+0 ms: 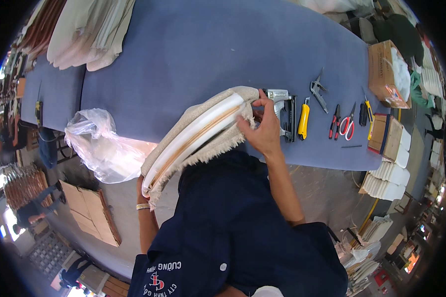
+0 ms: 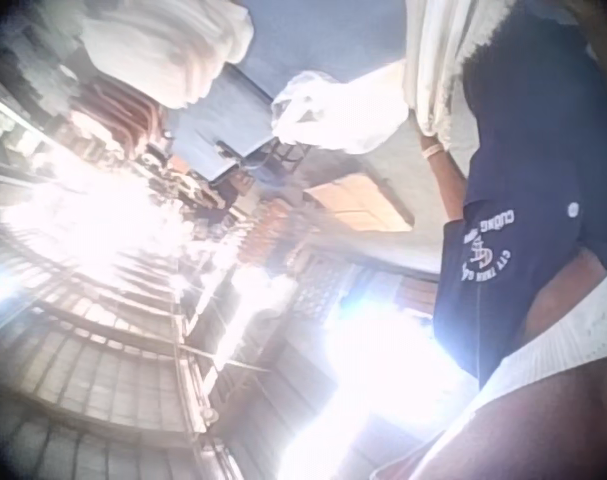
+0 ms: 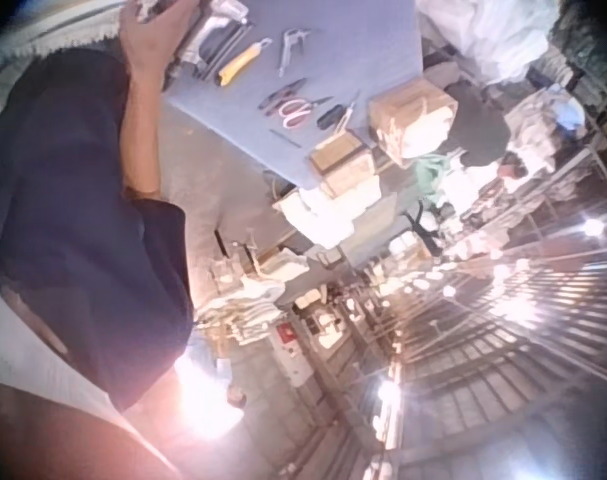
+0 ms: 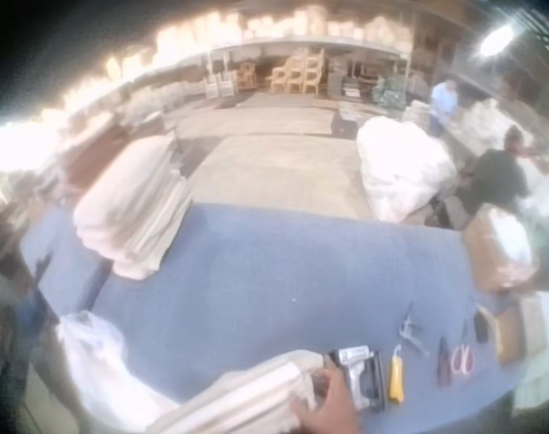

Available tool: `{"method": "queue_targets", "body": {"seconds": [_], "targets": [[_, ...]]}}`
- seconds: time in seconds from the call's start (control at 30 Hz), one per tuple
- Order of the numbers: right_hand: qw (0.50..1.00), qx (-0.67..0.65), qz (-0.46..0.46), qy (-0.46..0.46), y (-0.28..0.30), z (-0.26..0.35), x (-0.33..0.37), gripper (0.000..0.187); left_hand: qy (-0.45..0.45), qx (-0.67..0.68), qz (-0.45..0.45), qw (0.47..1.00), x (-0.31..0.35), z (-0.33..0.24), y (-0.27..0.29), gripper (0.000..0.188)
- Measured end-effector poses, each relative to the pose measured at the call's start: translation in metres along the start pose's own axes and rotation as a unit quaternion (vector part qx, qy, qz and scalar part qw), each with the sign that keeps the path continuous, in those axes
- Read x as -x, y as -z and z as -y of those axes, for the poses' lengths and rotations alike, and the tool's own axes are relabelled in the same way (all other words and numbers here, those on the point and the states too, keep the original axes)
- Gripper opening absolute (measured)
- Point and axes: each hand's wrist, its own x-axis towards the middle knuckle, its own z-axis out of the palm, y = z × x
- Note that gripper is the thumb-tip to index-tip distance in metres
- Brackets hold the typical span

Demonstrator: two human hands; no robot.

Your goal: The person assembles a slipper by folding fabric over a sole, trimming excess with a utility knife, and securing edges with a staple gun. The person repeats these steps on multiple slippers at a workbench in a workshop.

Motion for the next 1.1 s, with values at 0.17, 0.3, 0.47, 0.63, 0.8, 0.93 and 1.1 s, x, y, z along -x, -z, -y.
{"method": "queue_targets", "body": {"seconds": [0.17,0.3,0.47,0.63,0.8,0.93,1.1], "targets": [[0.998,-0.051,-0.022,0.027,0.004,-0.033,-0.012,0.016,-0.008,0.006,0.027,1.000,0.001,-0.001,-0.005,0.048],[0.984,-0.177,-0.008,-0.028,0.005,-0.045,-0.010,0.017,-0.003,0.015,0.040,0.999,0.006,0.003,-0.006,0.049],[0.966,-0.254,-0.007,-0.050,0.005,-0.058,-0.007,0.020,0.004,-0.005,0.029,1.000,0.018,0.006,-0.025,0.052],[0.981,-0.192,-0.034,-0.017,0.010,-0.041,-0.016,0.019,0.028,0.005,0.134,0.991,-0.006,0.018,0.005,0.052],[0.992,-0.091,-0.034,0.080,0.047,0.035,-0.089,0.018,0.129,0.058,0.368,0.919,-0.020,0.027,-0.018,0.053],[0.988,-0.078,-0.017,0.134,0.044,0.043,-0.154,0.018,0.118,-0.060,0.357,0.925,-0.008,0.008,-0.125,0.059],[0.984,-0.030,-0.033,0.175,0.018,0.041,-0.157,0.020,-0.267,-0.435,0.183,0.840,0.024,-0.024,-0.204,0.047]]}}
